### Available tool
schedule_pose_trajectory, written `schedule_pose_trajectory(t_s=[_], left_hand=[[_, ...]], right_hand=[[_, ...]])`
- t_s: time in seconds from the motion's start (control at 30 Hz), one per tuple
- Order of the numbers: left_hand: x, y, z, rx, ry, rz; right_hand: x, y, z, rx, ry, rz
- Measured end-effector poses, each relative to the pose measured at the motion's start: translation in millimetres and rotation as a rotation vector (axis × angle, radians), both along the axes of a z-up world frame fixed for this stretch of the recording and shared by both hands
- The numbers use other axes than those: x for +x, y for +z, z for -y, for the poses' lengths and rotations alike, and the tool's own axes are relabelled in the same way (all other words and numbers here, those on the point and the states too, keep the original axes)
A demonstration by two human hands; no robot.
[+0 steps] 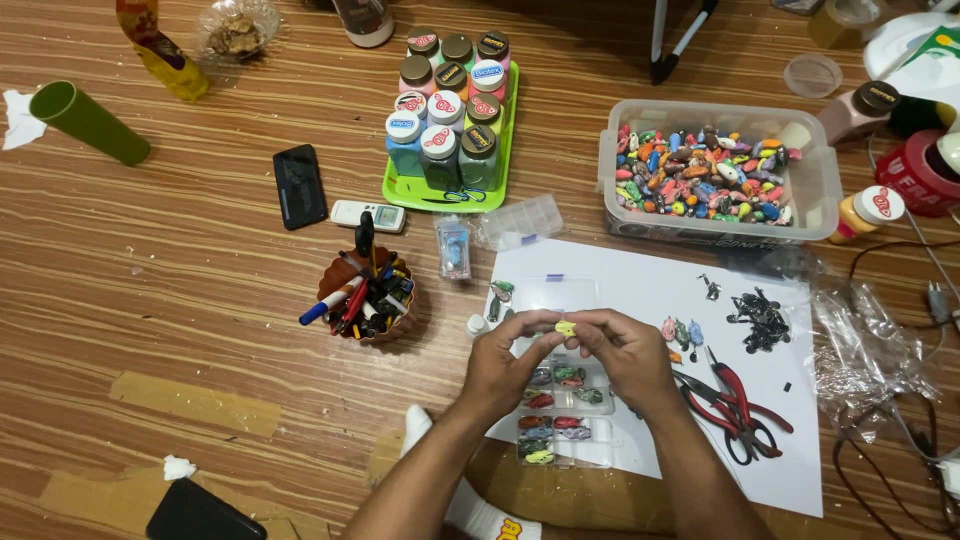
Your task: Sorting and organizing small fishing lures into a plastic compartment box
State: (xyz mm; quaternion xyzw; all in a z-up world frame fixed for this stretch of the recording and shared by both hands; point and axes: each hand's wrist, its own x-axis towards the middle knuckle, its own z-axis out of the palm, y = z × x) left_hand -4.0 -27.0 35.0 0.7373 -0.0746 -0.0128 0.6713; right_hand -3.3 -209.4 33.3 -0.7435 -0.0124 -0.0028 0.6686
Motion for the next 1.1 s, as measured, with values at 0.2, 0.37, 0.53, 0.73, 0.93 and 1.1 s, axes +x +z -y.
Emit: schedule_pose_trajectory(t_s=[0.2,0.37,0.53,0.73,0.93,1.1], left_hand=[[1.7,-7.2,0.5,0.027,0.01,0.073],[1.3,-5.9,-2.8,0.059,-0.022,0.07],[1.3,-4.2,-3.4,0.061,-0.033,0.075],[0.1,-12.5,-3.8,0.158,-0.093,0.146],[4.3,-12.8,-9.7,0.305,-0.127,0.12],[1.7,-45.2,-17.9,0.588,-0.206,0.061]], right_hand=[[6.8,-26.5,11.8,0.159,-0.005,-0.033],[7.2,-18.0,15.9,0.137,0.061,-0.089],[7.4,-20.7,19.7,0.217,0.107,-0.126],[8.2,-31.0,24.1,0.289,0.089,-0.16],[11.4,-19.0,23.6,0.131,0.053,-0.18],[9.5,-32.7,24.3,-0.469,-0.047,-0.185]])
